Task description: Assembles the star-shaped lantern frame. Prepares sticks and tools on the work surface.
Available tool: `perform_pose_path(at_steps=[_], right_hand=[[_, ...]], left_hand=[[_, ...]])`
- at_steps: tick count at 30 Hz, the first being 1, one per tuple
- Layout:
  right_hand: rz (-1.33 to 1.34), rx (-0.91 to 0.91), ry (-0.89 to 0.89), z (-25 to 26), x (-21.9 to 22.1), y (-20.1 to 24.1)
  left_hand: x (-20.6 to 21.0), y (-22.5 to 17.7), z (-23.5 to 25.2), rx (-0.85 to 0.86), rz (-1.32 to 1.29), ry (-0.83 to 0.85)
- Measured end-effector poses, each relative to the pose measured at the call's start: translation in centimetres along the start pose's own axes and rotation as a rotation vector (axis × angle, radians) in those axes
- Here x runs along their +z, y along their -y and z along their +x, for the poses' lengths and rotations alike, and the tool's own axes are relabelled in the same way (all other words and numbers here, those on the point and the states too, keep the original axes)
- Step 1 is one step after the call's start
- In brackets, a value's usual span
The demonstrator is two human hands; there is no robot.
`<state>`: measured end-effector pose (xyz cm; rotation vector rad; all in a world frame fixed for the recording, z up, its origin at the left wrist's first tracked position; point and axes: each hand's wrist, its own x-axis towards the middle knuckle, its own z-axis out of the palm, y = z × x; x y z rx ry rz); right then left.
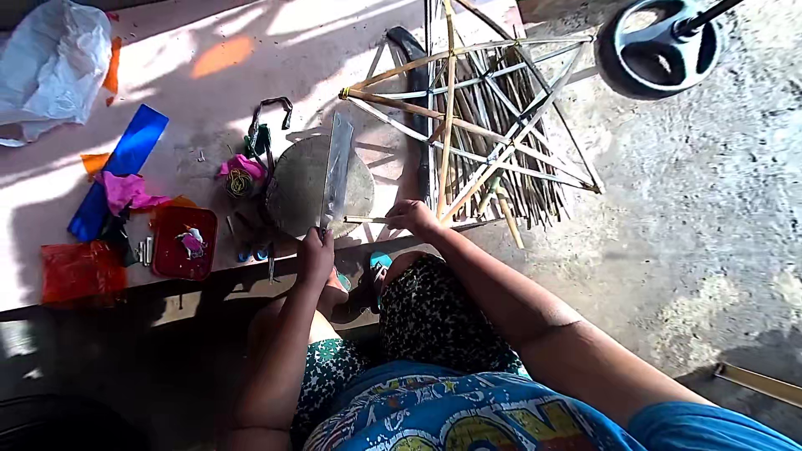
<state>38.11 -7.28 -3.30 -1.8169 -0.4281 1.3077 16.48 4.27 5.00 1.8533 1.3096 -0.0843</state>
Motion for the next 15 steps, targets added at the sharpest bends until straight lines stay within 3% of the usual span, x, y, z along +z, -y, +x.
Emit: perform_pose_path(at_steps=[6,15], right_hand=[[-0.209,-0.047,-0.023,-0.3,-0.1,-0.6],[-0.294,-0.110,-0.018,-0.5,0.4,-0.6]], left_hand=[[1.6,-1.3,-0.1,-0.077,0.140,0.046],[3.1,-2.2,0.2,-0.131,0.327,0.071]])
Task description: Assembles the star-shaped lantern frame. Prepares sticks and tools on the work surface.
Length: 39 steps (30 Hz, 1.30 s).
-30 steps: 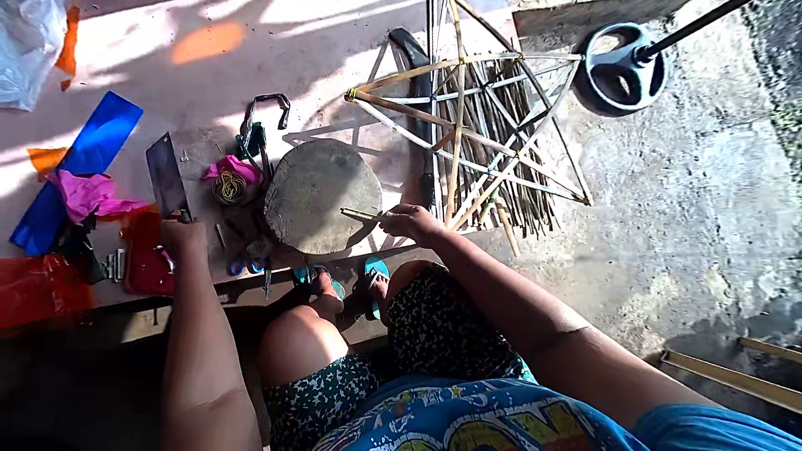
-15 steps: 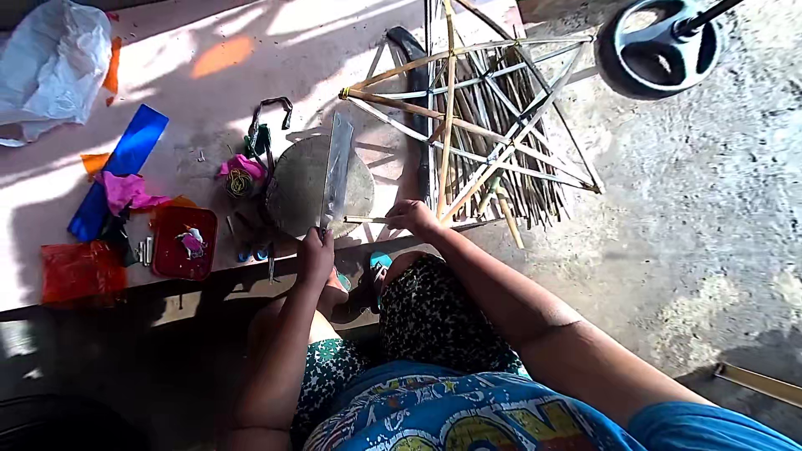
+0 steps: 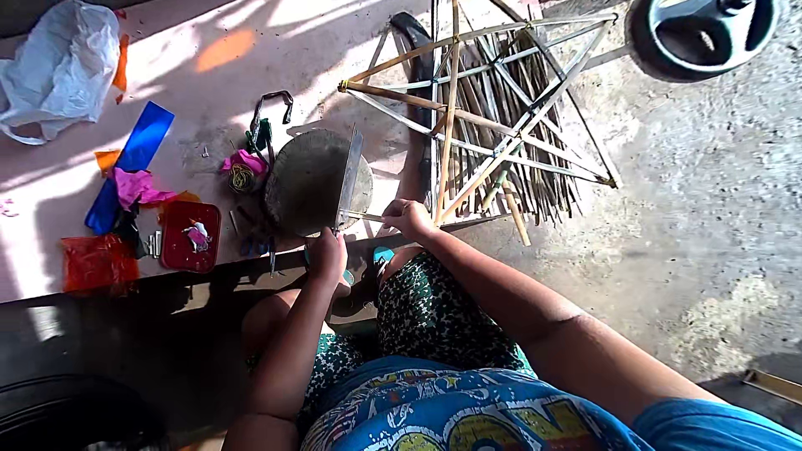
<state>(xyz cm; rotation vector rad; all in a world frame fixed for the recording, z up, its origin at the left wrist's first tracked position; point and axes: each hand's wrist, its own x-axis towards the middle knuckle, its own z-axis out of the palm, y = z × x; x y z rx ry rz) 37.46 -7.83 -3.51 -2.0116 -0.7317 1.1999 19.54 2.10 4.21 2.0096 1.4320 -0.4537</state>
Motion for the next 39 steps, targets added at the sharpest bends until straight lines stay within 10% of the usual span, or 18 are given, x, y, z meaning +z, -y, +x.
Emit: perform_pose_path(at_steps=[10,16,22,39], right_hand=[[0.002,-0.014,-0.015,-0.1,0.2,0.0],[-0.011,-0.030,-0.024,0.1,0.2,0.0],[-0.018,-0.001,-0.017,0.1,0.0,0.5],[0.225,0.027,0.139,0.3,-0.3,-0.7]], left_hand=[[-0.1,-0.2,-0.1,-0.003,0.007,-0.022],[-3.6,-2.2,-3.0,0.190,-0.202,-0.365],[0.2,-0.2,1.1,-0.049,0.043,0.015],[-0.1,-0.2,-0.6,-0.055,0.030,0.020]])
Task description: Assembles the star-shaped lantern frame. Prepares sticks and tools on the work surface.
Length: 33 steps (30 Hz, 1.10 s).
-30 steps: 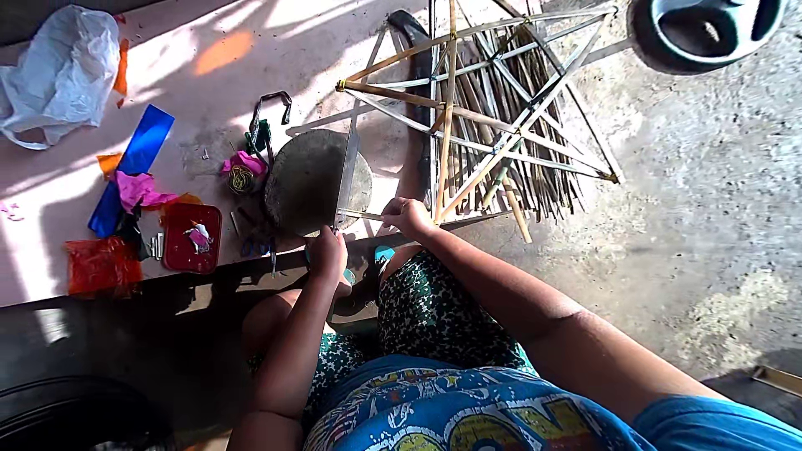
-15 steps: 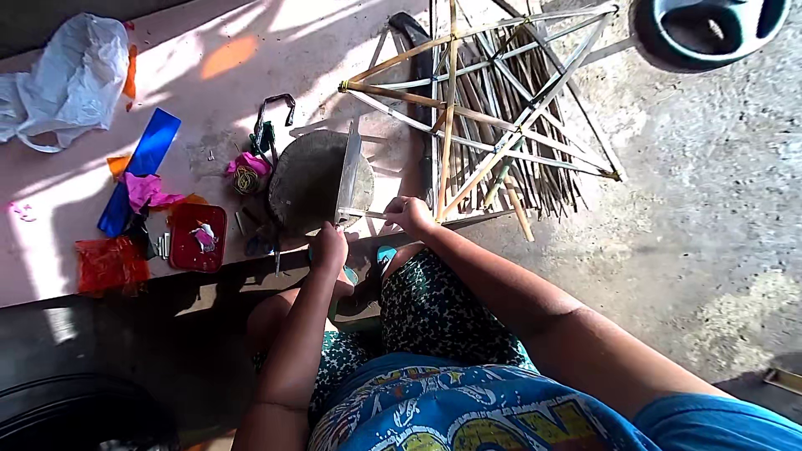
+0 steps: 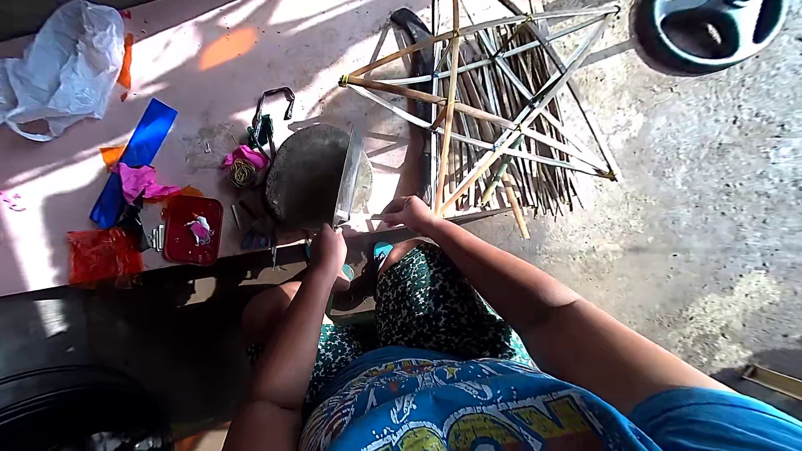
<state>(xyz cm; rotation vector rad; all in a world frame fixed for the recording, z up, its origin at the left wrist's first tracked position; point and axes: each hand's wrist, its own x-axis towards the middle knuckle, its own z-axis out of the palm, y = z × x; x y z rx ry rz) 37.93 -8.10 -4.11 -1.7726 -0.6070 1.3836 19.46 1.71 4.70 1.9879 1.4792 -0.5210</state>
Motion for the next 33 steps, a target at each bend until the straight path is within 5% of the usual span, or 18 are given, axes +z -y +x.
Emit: perform_pose_path(at_steps=[6,11,22,29,33], right_hand=[[0.043,0.047,-0.010,-0.2,-0.3,0.7],[0.228,0.062,-0.137,-2.3,-2.1,0.7],[0.375,0.002,-0.303,-3.7,-4.0,-1.2],[0.356,-0.023,-0.304,-3.1,-2.0,0.4],[0.334,-0.041,-0.300,-3.0,-0.9,1.5]], left_hand=[[-0.6,0.5,0.5,0.020,-0.057,0.045],[-3.6,2.2,1.2,0.023,-0.236,-0.150],[-11.9,14.1,8.3,-0.149,-0.235,-0.505],[-14.3,17.7,14.6,-0.325,-0.200,-0.466],[-15.1,17.5,18.9,-0.286,-0.213,-0.461]])
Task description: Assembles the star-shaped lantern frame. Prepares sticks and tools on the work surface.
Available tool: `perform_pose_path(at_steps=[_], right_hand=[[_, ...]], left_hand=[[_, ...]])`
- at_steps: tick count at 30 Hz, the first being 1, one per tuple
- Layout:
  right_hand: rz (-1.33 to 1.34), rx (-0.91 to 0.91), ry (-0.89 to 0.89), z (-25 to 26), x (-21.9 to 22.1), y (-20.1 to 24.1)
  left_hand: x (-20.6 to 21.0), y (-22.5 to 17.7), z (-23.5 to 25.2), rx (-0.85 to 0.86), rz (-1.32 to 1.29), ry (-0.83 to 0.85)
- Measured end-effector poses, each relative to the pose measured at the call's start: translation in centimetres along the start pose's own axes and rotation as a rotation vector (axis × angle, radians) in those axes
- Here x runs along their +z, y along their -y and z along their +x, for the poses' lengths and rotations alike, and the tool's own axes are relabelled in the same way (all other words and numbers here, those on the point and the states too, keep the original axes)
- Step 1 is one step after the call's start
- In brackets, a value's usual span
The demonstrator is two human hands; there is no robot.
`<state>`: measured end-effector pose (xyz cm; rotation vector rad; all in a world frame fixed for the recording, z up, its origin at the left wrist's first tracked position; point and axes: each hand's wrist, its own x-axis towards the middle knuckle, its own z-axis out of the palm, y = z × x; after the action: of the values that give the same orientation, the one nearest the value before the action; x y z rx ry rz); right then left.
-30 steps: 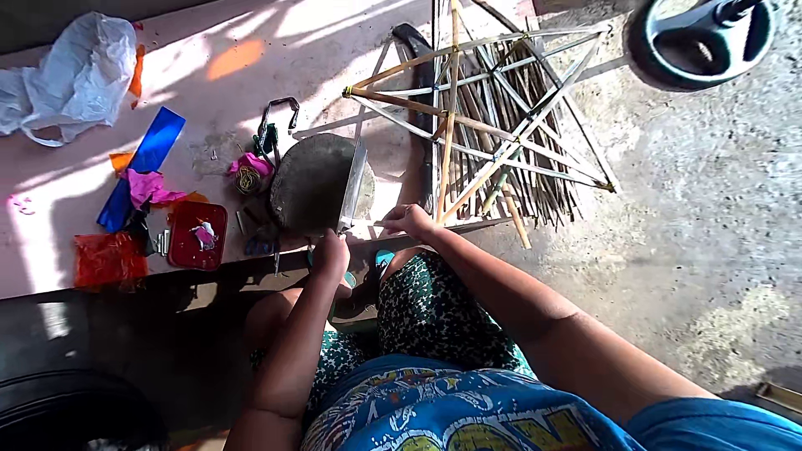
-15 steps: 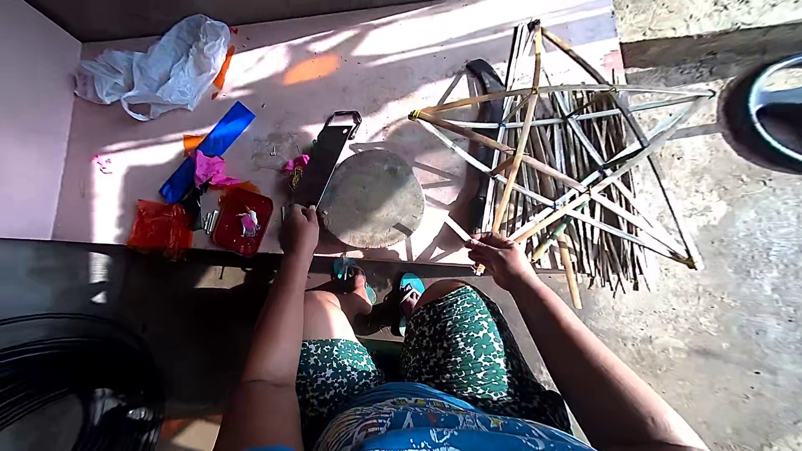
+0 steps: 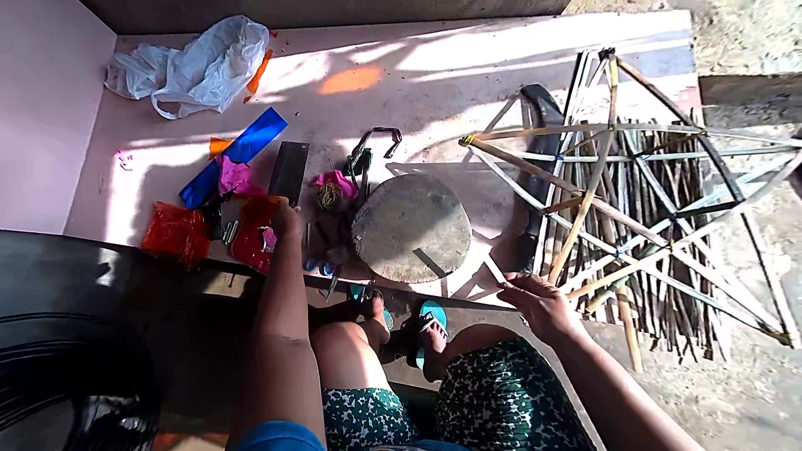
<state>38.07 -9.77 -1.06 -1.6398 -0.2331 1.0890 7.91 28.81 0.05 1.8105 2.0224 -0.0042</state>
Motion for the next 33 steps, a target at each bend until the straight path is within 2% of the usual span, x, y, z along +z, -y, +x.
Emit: perform_pose_path(at_steps=[8,13,15,16,18,19,21,23,24,27,29,32,33], right_hand=[[0.045,-0.028,0.047,0.2,2.6,1.5],[0.075,0.051,0.120,1.3,6.2,4.4],[0.151,0.040,0.136,2.1,6.6,4.3],[0.197,0.021,0.140,2.5,7.0,4.5],[0.262,-0.032,0.140,3.3,7.8,5.2],[0.283,-0.057,0.138,3.5,8.2,5.6],[0.300,-0.098,0.138,3.7,8.9,6.2],[0.257,-0.132,0.147,3.4,9.0,6.9],[0.223,-0.156,0.152,3.2,8.8,7.0],[0.122,-0.237,0.154,1.9,7.4,7.0],[-0.038,-0.356,0.082,1.4,4.8,6.4],[-0.396,-0.606,-0.253,2.5,-3.0,5.3],[-0.487,-0.611,-0.403,3.2,-6.4,5.3]], left_hand=[[3.2,-4.2,7.4,0.107,-0.031,0.074],[3.1,-1.8,11.3,0.199,0.056,0.041],[3.1,-2.4,11.7,0.279,0.042,0.019],[2.7,-3.6,11.1,0.360,-0.017,0.013],[1.9,-7.2,6.5,0.570,-0.247,0.027],[1.8,-9.3,2.7,0.672,-0.395,0.088],[1.8,-13.3,-6.5,0.786,-0.570,0.333],[3.5,-15.2,-12.4,0.875,-0.635,0.519],[4.6,-15.7,-14.4,0.895,-0.654,0.539],[6.6,-16.5,-17.5,0.891,-0.708,0.492],[6.7,-16.3,-18.0,0.903,-0.754,0.440],[5.2,-14.5,-18.0,0.899,-0.820,0.392],[4.5,-13.7,-18.0,0.894,-0.833,0.377]])
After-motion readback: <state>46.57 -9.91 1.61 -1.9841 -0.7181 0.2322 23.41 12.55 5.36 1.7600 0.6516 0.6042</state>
